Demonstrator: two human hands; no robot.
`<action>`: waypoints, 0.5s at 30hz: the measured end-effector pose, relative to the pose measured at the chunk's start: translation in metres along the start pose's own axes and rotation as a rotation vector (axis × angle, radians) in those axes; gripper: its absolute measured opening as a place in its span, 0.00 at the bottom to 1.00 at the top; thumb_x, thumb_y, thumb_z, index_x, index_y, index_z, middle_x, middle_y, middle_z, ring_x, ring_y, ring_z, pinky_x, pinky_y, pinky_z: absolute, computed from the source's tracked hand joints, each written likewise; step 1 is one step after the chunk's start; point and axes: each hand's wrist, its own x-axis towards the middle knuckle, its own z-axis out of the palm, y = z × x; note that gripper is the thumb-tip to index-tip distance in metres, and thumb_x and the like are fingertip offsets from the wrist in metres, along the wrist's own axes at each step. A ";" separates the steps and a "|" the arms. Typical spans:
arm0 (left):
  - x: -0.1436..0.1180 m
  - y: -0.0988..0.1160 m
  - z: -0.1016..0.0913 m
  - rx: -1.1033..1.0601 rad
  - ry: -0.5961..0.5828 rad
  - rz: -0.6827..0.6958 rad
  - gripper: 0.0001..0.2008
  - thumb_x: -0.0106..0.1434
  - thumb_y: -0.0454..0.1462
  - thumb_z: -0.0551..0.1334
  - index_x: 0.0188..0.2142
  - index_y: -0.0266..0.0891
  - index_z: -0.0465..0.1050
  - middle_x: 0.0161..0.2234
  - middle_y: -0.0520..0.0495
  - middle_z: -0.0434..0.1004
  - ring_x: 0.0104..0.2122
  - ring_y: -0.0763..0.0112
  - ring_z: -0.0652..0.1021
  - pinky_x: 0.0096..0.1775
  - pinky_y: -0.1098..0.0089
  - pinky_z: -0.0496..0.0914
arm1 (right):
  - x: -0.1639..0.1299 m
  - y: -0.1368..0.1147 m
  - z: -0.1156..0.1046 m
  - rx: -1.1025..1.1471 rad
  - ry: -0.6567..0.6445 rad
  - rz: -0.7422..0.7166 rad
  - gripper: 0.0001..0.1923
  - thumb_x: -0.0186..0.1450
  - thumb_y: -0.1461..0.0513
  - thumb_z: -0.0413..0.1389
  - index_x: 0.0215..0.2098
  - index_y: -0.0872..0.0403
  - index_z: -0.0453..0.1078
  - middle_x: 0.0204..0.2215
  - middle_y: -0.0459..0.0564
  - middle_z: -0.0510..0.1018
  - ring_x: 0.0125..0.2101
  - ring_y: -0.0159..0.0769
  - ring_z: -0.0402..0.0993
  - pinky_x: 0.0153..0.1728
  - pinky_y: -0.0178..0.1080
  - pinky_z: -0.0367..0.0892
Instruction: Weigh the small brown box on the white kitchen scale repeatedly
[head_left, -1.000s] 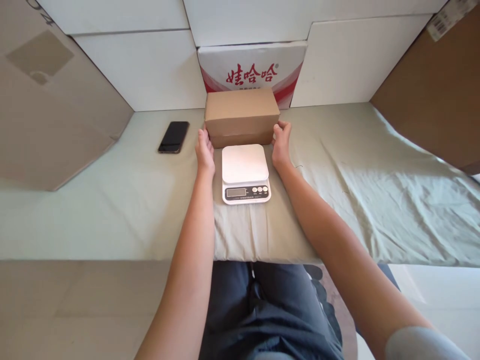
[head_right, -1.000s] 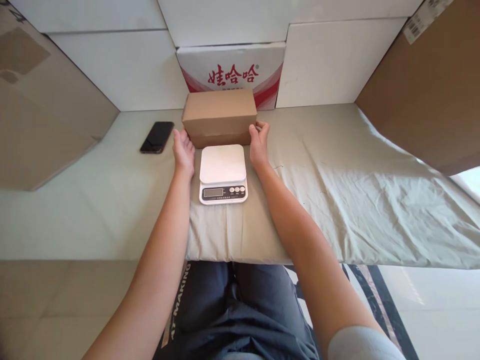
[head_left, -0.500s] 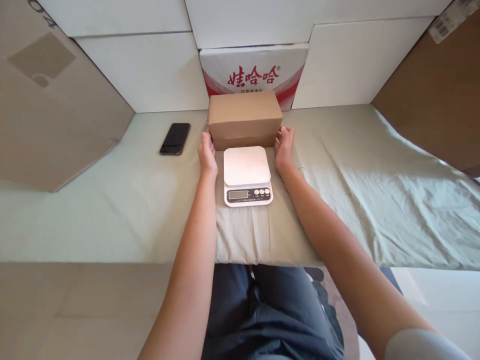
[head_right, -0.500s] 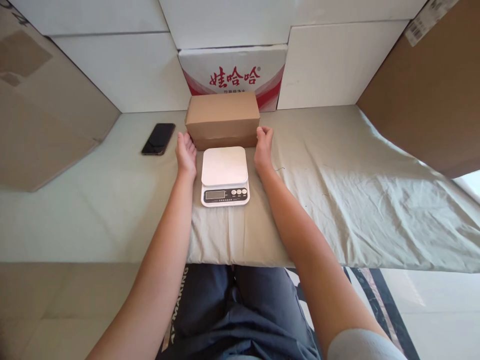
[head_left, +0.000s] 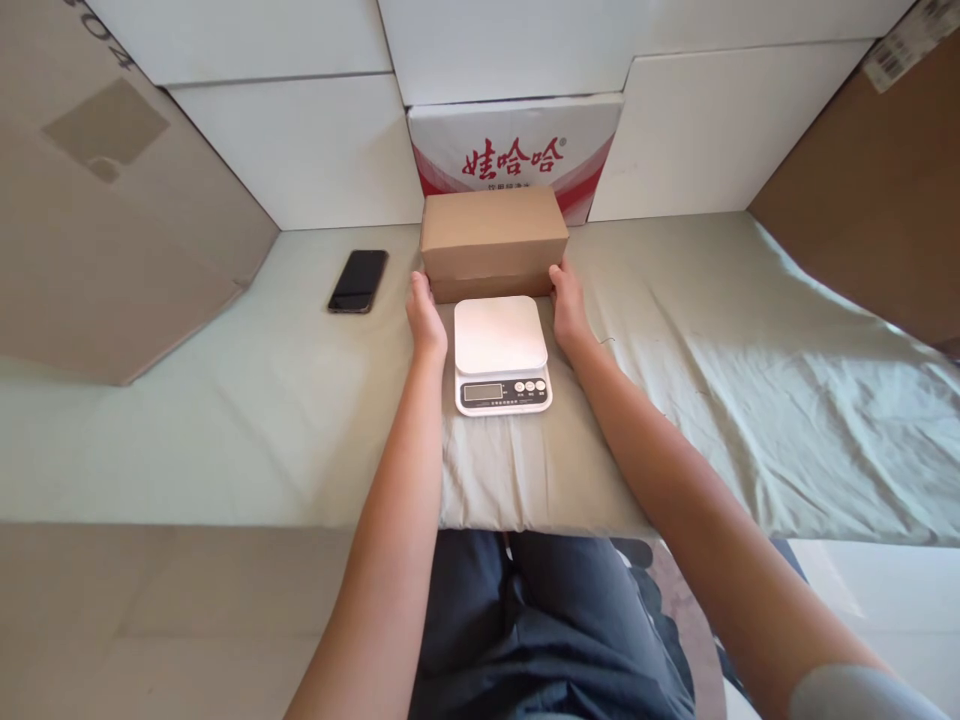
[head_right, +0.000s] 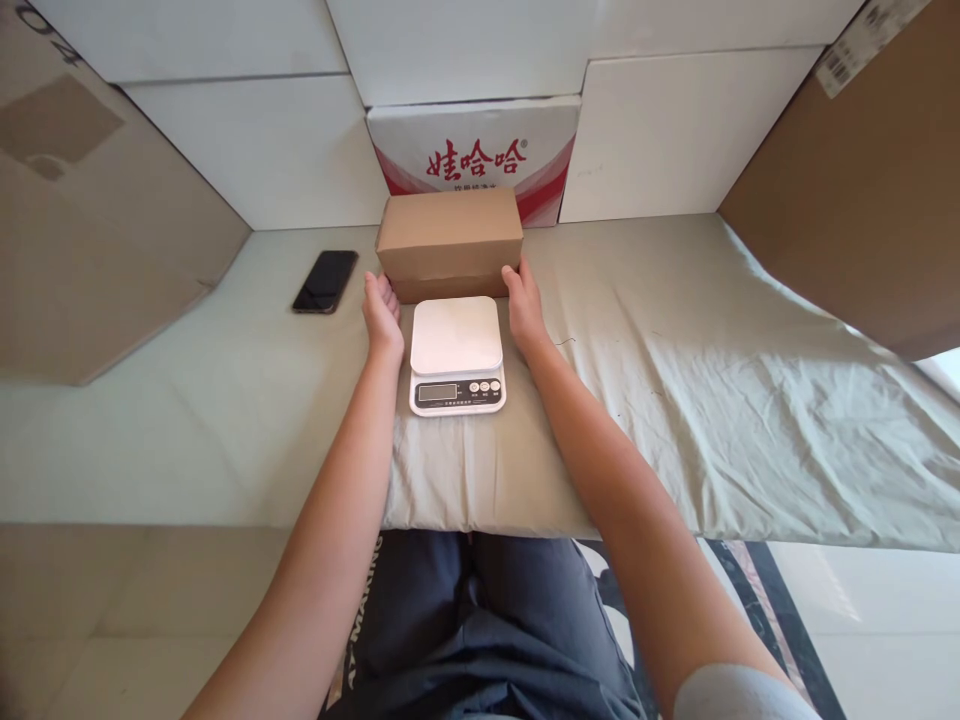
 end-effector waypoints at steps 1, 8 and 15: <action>0.001 0.000 0.000 0.000 -0.001 0.001 0.32 0.80 0.48 0.42 0.69 0.33 0.69 0.73 0.37 0.68 0.73 0.66 0.67 0.73 0.66 0.57 | -0.001 -0.005 0.003 -0.015 -0.004 -0.001 0.32 0.63 0.38 0.59 0.58 0.45 0.73 0.65 0.45 0.79 0.73 0.44 0.63 0.80 0.54 0.52; 0.004 0.015 -0.005 0.044 -0.045 0.137 0.34 0.78 0.54 0.48 0.70 0.35 0.67 0.74 0.37 0.65 0.75 0.61 0.63 0.75 0.60 0.55 | -0.003 -0.038 0.013 -0.037 -0.001 -0.121 0.34 0.65 0.42 0.57 0.67 0.39 0.69 0.71 0.35 0.71 0.77 0.44 0.57 0.81 0.52 0.50; -0.063 0.045 -0.026 0.060 -0.166 0.298 0.46 0.64 0.71 0.54 0.67 0.44 0.74 0.74 0.41 0.66 0.75 0.53 0.63 0.75 0.56 0.56 | -0.063 -0.093 -0.012 -0.162 -0.109 -0.220 0.34 0.67 0.39 0.55 0.70 0.32 0.65 0.74 0.33 0.66 0.79 0.50 0.53 0.80 0.55 0.52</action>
